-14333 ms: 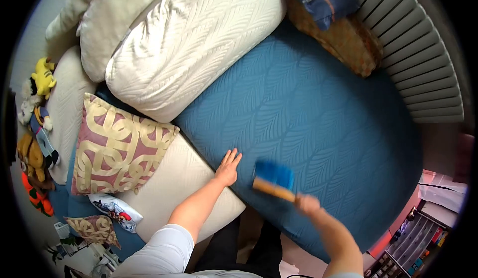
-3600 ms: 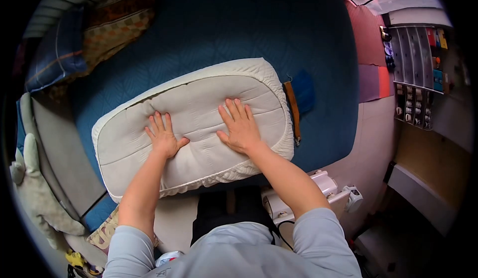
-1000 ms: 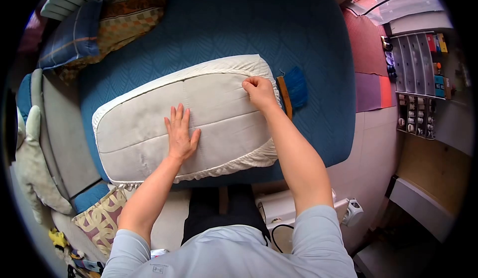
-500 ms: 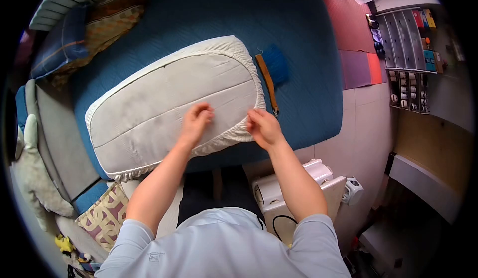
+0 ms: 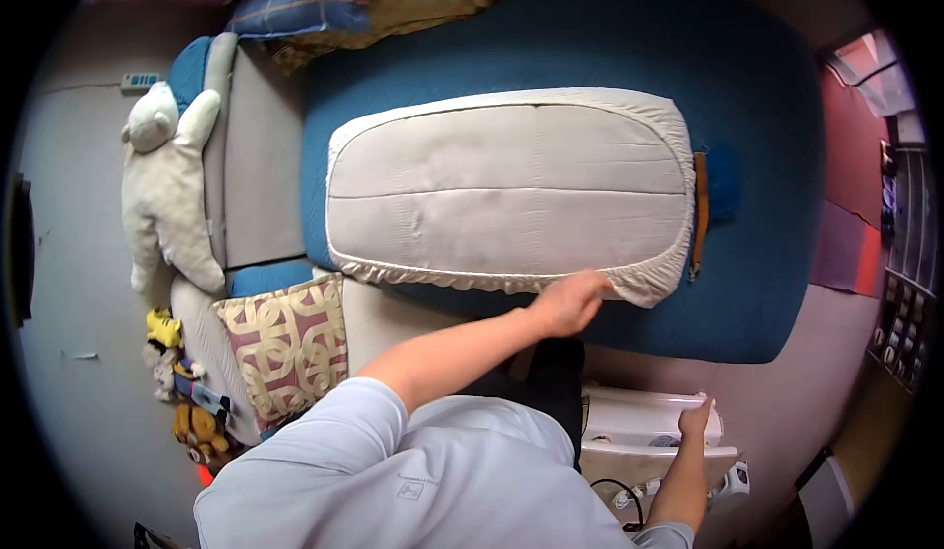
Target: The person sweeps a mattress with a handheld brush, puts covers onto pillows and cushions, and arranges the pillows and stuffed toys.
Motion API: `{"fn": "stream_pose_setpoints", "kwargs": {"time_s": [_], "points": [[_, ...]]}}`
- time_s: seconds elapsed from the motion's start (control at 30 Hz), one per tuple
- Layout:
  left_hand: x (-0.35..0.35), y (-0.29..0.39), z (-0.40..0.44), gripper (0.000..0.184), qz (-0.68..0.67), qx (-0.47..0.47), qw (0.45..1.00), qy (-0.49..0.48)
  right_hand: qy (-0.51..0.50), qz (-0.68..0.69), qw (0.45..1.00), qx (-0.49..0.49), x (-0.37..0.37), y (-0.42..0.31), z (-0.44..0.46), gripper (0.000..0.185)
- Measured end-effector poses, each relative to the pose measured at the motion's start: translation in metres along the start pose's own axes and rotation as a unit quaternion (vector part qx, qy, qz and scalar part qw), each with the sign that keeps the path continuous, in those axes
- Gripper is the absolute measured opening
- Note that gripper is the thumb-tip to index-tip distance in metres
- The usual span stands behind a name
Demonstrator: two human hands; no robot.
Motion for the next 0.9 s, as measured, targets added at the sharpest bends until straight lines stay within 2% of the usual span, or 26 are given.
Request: {"fn": "stream_pose_setpoints", "kwargs": {"time_s": [0.07, 0.13, 0.2, 0.27, 0.3, 0.33, 0.37, 0.47, 0.5, 0.57, 0.67, 0.7, 0.8, 0.83, 0.9], "points": [[0.057, -0.010, -0.013, 0.034, 0.068, -0.037, 0.992, 0.102, 0.042, -0.035, 0.989, 0.134, -0.005, -0.103, 0.006, 0.073], [0.090, -0.028, -0.035, 0.047, 0.142, -0.016, 0.985, 0.100, 0.085, 0.009, 0.969, 0.233, 0.001, -0.234, -0.020, 0.075], [0.112, -0.052, -0.067, 0.060, 0.222, -0.014, 0.969, 0.108, 0.103, 0.010, 0.903, 0.417, 0.000, -0.363, -0.070, 0.077], [0.127, -0.096, -0.103, 0.074, 0.276, 0.092, 0.954, 0.079, 0.062, -0.024, 0.835, 0.547, -0.033, -0.431, -0.095, 0.080], [0.133, -0.117, -0.122, 0.081, 0.298, 0.142, 0.942, 0.064, 0.001, -0.042, 0.838, 0.545, -0.055, -0.452, -0.101, 0.085], [0.142, -0.138, -0.143, 0.089, 0.328, 0.185, 0.925, 0.053, -0.014, -0.141, 0.842, 0.520, -0.078, -0.467, -0.104, 0.096], [0.152, -0.161, -0.163, 0.097, 0.358, 0.225, 0.905, 0.044, -0.024, -0.185, 0.856, 0.482, -0.092, -0.470, -0.094, 0.103], [0.164, -0.210, -0.209, 0.112, 0.419, 0.260, 0.870, 0.008, -0.050, -0.284, 0.870, 0.401, -0.119, -0.477, -0.070, 0.117], [0.164, -0.224, -0.207, 0.113, 0.426, 0.254, 0.868, -0.017, -0.059, -0.311, 0.871, 0.376, -0.122, -0.475, -0.063, 0.121], [0.165, -0.241, -0.191, 0.112, 0.432, 0.257, 0.863, -0.050, -0.039, -0.328, 0.857, 0.396, -0.126, -0.475, -0.056, 0.123], [0.163, -0.257, -0.170, 0.111, 0.474, 0.252, 0.844, -0.014, -0.015, -0.344, 0.844, 0.411, -0.132, -0.473, -0.046, 0.124], [0.165, -0.259, -0.166, 0.097, 0.473, 0.245, 0.846, 0.005, -0.010, -0.346, 0.841, 0.415, -0.135, -0.476, -0.045, 0.124], [0.178, -0.252, -0.158, 0.085, 0.528, 0.225, 0.817, 0.054, 0.031, -0.286, 0.828, 0.481, -0.119, -0.493, -0.065, 0.106], [0.184, -0.246, -0.157, 0.068, 0.497, 0.224, 0.834, 0.083, 0.036, -0.272, 0.826, 0.493, -0.117, -0.493, -0.065, 0.093], [0.194, -0.247, -0.151, 0.055, 0.450, 0.249, 0.854, 0.079, 0.051, -0.243, 0.818, 0.519, -0.108, -0.494, -0.061, 0.068]]}}
Point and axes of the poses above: each hand's wrist, its own z-axis towards the middle knuckle, its own x-axis out of the back of the hand, y = z × x, the point moved 10 cm from there along z, towards the middle knuckle, and after that the axes turned 10 degrees about z, right-handed, at the moved point
